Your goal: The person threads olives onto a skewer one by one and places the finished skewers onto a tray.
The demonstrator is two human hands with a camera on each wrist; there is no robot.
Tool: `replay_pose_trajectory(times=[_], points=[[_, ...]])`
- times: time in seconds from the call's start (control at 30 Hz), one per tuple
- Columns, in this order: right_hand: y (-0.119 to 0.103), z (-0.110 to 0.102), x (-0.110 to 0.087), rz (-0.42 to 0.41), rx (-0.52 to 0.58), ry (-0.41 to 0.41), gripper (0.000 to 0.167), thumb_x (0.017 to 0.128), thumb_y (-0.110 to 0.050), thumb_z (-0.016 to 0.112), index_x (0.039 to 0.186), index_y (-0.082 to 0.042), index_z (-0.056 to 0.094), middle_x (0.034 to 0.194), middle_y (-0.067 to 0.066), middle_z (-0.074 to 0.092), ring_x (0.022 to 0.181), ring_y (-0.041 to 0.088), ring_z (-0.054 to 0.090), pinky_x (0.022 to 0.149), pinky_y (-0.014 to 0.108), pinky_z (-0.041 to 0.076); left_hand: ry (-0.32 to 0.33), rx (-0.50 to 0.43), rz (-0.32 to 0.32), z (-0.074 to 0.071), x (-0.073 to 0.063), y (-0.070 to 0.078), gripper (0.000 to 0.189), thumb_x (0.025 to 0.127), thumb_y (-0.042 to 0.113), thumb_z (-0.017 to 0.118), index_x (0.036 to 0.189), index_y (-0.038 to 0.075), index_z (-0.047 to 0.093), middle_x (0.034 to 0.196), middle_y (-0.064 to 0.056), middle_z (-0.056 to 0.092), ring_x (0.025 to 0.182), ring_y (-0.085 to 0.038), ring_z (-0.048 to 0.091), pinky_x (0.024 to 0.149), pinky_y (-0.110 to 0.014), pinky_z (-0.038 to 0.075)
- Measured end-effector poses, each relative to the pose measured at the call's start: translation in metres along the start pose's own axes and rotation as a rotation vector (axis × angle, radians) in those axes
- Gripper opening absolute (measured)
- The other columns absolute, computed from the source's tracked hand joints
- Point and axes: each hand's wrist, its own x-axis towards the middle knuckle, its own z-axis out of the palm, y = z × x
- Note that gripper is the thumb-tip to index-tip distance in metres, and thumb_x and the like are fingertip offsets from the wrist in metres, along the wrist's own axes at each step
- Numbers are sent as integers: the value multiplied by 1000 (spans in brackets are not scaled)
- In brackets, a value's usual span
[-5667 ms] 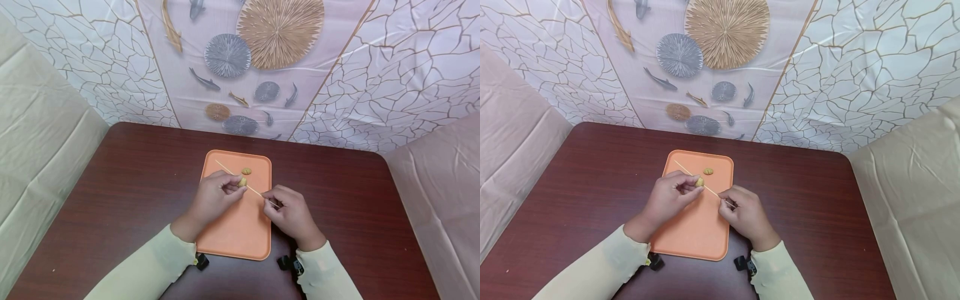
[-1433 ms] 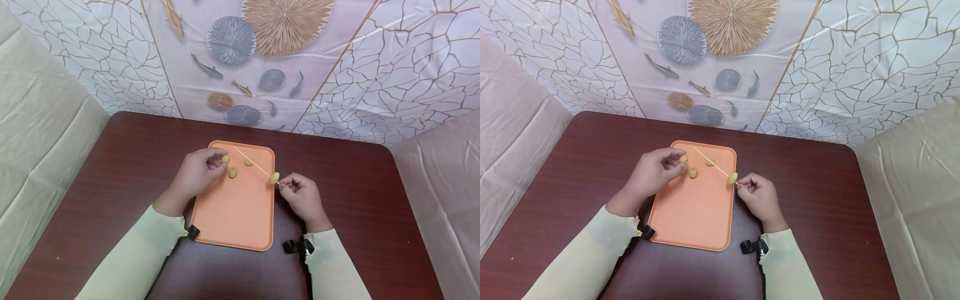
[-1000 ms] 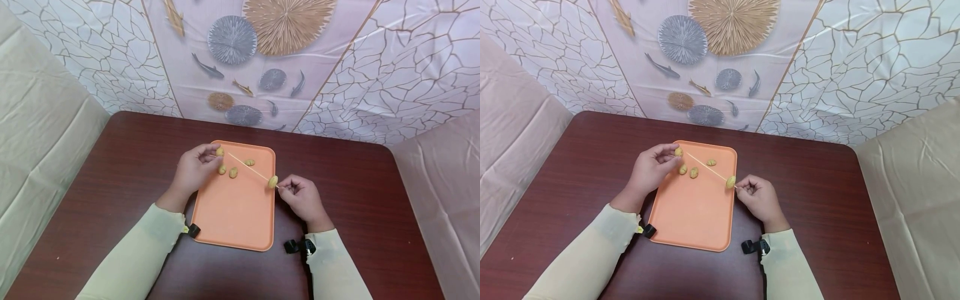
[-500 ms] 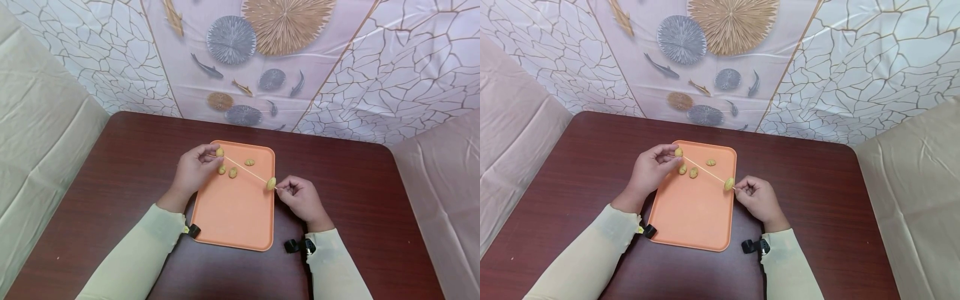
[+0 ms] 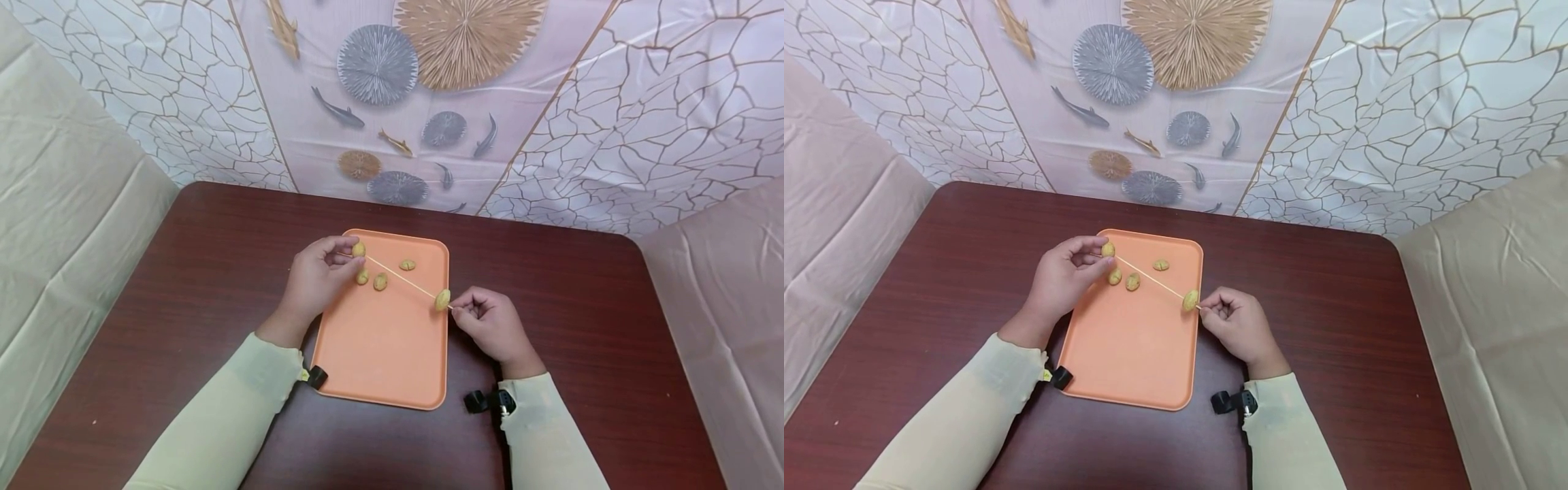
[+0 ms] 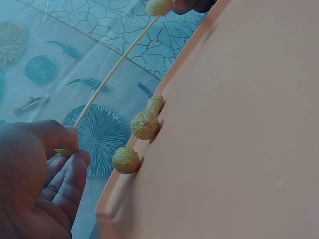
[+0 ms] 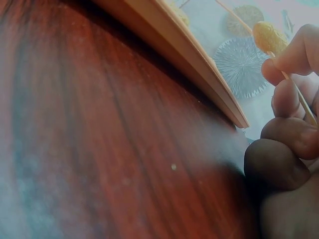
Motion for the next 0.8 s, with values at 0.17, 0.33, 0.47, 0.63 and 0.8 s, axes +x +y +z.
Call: replay_pose_trajectory(times=[0.17,0.33,0.47,0.63,0.8], points=[[0,0,0,5,2,-3,10,95,6,76,94,-3,82,66,-4,59,53,4,47,46,20,39,-3,-4,-1,0,0,-1,37,98,18,91,133,12,81,117,-7,79,104,-21,80,88,-27,67],[-1,0,0,3,1,-8,11,96,5,77,95,-4,83,65,-4,59,53,4,48,47,20,39,1,-1,8,1,0,-1,37,97,18,92,132,12,81,115,-6,78,103,-20,80,88,-28,67],[-1,0,0,-1,-1,-14,11,96,4,77,95,-5,83,67,-5,58,54,3,48,48,19,40,3,13,26,3,-1,-1,36,96,16,92,130,12,82,114,-7,76,101,-20,81,87,-27,68],[0,1,0,0,-23,-14,10,97,2,78,95,-6,83,68,-5,57,55,3,48,50,19,40,3,36,57,4,-2,0,32,96,14,92,126,11,83,112,-7,75,99,-20,81,85,-26,68],[1,2,1,12,-42,-16,9,97,-2,79,94,-8,84,68,-4,58,56,4,48,51,19,40,11,87,71,4,-4,2,29,96,17,92,124,12,84,109,-5,74,97,-18,81,83,-27,68]])
